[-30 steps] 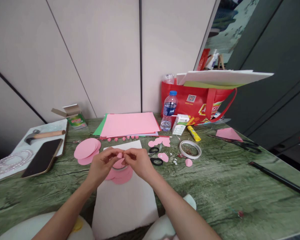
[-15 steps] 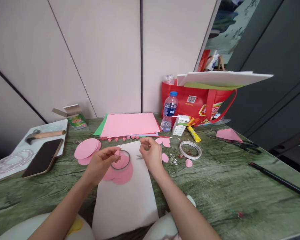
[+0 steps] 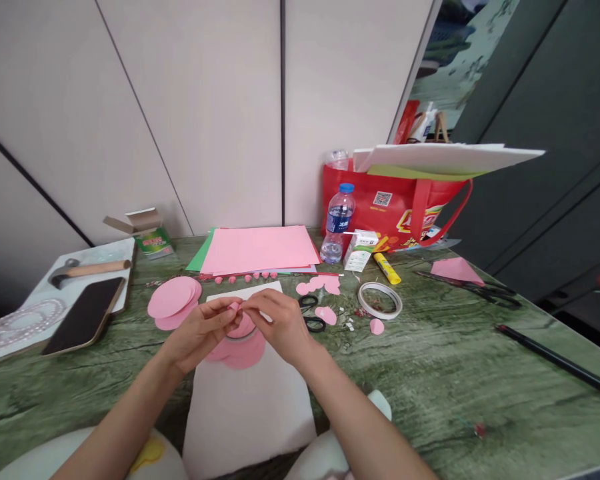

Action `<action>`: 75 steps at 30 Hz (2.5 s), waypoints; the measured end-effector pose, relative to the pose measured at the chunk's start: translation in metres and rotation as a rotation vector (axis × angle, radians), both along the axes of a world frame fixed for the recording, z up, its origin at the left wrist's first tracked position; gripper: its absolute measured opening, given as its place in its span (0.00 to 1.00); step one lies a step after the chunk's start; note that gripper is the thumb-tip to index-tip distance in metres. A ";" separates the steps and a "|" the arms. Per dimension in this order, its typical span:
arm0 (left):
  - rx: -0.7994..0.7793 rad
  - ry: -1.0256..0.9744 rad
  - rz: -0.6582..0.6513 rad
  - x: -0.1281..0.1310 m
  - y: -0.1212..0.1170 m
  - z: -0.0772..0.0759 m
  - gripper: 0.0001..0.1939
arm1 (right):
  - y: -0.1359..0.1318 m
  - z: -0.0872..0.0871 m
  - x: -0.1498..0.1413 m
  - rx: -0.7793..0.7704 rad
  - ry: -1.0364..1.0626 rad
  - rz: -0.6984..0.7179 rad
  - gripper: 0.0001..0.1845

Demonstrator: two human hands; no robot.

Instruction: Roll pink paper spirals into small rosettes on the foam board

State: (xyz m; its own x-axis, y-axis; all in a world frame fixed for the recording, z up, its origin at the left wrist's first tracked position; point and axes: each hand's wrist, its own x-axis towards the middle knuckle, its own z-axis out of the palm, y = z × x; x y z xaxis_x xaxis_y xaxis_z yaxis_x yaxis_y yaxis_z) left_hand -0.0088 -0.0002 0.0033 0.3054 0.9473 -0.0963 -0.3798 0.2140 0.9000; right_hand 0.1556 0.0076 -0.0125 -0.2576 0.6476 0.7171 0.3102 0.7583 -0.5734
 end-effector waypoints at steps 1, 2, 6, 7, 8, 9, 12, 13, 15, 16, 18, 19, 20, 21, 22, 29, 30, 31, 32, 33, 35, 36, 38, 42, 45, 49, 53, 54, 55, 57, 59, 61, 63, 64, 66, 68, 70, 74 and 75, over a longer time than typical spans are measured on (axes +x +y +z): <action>-0.003 0.001 -0.007 0.001 0.000 0.000 0.09 | 0.000 -0.001 0.000 0.002 -0.008 -0.010 0.09; -0.008 0.000 -0.012 0.001 -0.001 0.001 0.09 | 0.001 -0.001 0.000 0.003 -0.021 -0.020 0.08; -0.037 -0.006 -0.018 0.001 -0.001 0.000 0.09 | 0.000 -0.003 -0.001 0.007 -0.109 -0.060 0.07; -0.042 -0.008 -0.019 0.000 -0.001 0.000 0.09 | 0.000 -0.003 -0.001 0.012 -0.134 -0.069 0.06; -0.044 -0.010 -0.021 0.000 -0.001 -0.001 0.09 | 0.000 -0.003 -0.002 0.019 -0.156 -0.078 0.06; -0.043 -0.011 -0.024 0.000 -0.001 -0.001 0.09 | 0.000 -0.004 -0.002 0.024 -0.175 -0.087 0.06; -0.027 -0.004 -0.028 0.000 0.000 -0.002 0.09 | 0.000 -0.005 -0.002 0.034 -0.200 -0.101 0.07; -0.022 0.000 -0.029 0.001 0.000 -0.002 0.09 | 0.000 -0.005 -0.002 0.038 -0.198 -0.102 0.07; -0.017 0.007 -0.032 0.001 0.000 -0.002 0.09 | 0.001 -0.007 -0.001 0.046 -0.189 -0.098 0.06; -0.018 0.007 -0.032 0.001 0.000 -0.002 0.09 | 0.001 -0.007 -0.001 0.048 -0.184 -0.097 0.06; -0.026 0.007 -0.032 0.001 0.000 -0.002 0.10 | 0.002 -0.008 -0.002 0.045 -0.180 -0.098 0.06; -0.032 0.007 -0.030 0.001 0.000 -0.002 0.10 | 0.002 -0.008 -0.002 0.043 -0.179 -0.099 0.07; -0.037 0.007 -0.028 0.001 0.000 -0.002 0.10 | 0.001 -0.008 -0.002 0.042 -0.178 -0.099 0.07; -0.042 0.008 -0.028 0.001 0.000 -0.002 0.10 | 0.001 -0.008 -0.002 0.043 -0.177 -0.098 0.07; -0.044 0.010 -0.031 0.001 0.000 -0.002 0.10 | 0.001 -0.008 -0.002 0.043 -0.175 -0.097 0.07; -0.043 0.046 -0.072 -0.001 0.000 -0.001 0.09 | 0.000 -0.005 -0.002 -0.073 -0.008 -0.040 0.03; -0.043 0.048 -0.080 -0.001 0.000 -0.001 0.09 | 0.000 -0.005 -0.002 -0.083 0.016 -0.029 0.02; -0.043 0.049 -0.088 -0.001 0.000 -0.001 0.09 | 0.000 -0.004 -0.002 -0.085 0.027 -0.020 0.02; -0.042 0.049 -0.091 -0.001 0.000 -0.001 0.09 | 0.000 -0.003 -0.002 -0.082 0.026 -0.012 0.02; -0.042 0.049 -0.087 -0.001 0.000 -0.001 0.09 | 0.000 -0.003 -0.002 -0.079 0.018 -0.005 0.03; -0.045 0.042 -0.067 -0.002 0.000 -0.001 0.08 | -0.001 -0.002 -0.002 -0.073 0.003 0.006 0.05; -0.044 0.038 -0.057 -0.002 0.000 -0.002 0.08 | -0.001 -0.002 -0.003 -0.069 -0.001 0.009 0.05; -0.044 0.034 -0.055 -0.002 0.000 -0.002 0.08 | -0.001 -0.003 -0.004 -0.059 -0.001 0.014 0.07; -0.055 0.043 -0.065 -0.003 -0.001 -0.004 0.09 | -0.001 -0.008 -0.007 -0.062 0.033 0.065 0.11; -0.071 0.049 -0.062 -0.003 0.000 -0.006 0.09 | -0.001 -0.012 -0.009 -0.103 0.060 0.114 0.13; -0.100 0.059 -0.054 -0.003 0.001 -0.008 0.08 | 0.000 -0.016 -0.010 -0.164 -0.010 0.102 0.13; -0.137 0.093 -0.045 -0.003 0.001 -0.010 0.11 | -0.001 -0.017 -0.011 -0.205 -0.073 0.072 0.13; -0.144 0.099 -0.035 -0.002 0.001 -0.010 0.11 | -0.002 -0.017 -0.011 -0.202 -0.070 0.069 0.11; -0.149 0.103 -0.027 -0.002 0.001 -0.010 0.11 | -0.002 -0.017 -0.011 -0.192 -0.063 0.066 0.10; -0.159 0.106 -0.019 -0.002 0.001 -0.010 0.10 | -0.002 -0.016 -0.011 -0.169 -0.057 0.063 0.09; -0.163 0.105 -0.026 -0.002 0.001 -0.010 0.11 | -0.001 -0.016 -0.011 -0.149 -0.062 0.054 0.08; -0.157 0.098 -0.038 -0.002 0.002 -0.010 0.11 | -0.001 -0.017 -0.010 -0.144 -0.063 0.031 0.07; -0.144 0.087 -0.051 -0.003 0.002 -0.010 0.11 | 0.000 -0.017 -0.009 -0.146 -0.045 0.012 0.06; -0.137 0.081 -0.056 -0.003 0.002 -0.010 0.10 | 0.000 -0.017 -0.009 -0.150 -0.035 0.006 0.05; -0.128 0.066 -0.064 -0.003 0.003 -0.010 0.10 | 0.001 -0.017 -0.008 -0.153 -0.023 0.008 0.04; -0.126 0.053 -0.066 -0.004 0.003 -0.010 0.11 | 0.001 -0.017 -0.008 -0.150 -0.029 0.011 0.05; -0.130 0.045 -0.065 -0.004 0.003 -0.010 0.11 | 0.001 -0.018 -0.008 -0.138 -0.050 0.010 0.05; -0.138 0.043 -0.059 -0.004 0.003 -0.011 0.11 | 0.003 -0.020 -0.007 -0.112 -0.100 -0.014 0.06; -0.138 0.044 -0.057 -0.004 0.004 -0.012 0.12 | 0.003 -0.021 -0.007 -0.103 -0.112 -0.021 0.06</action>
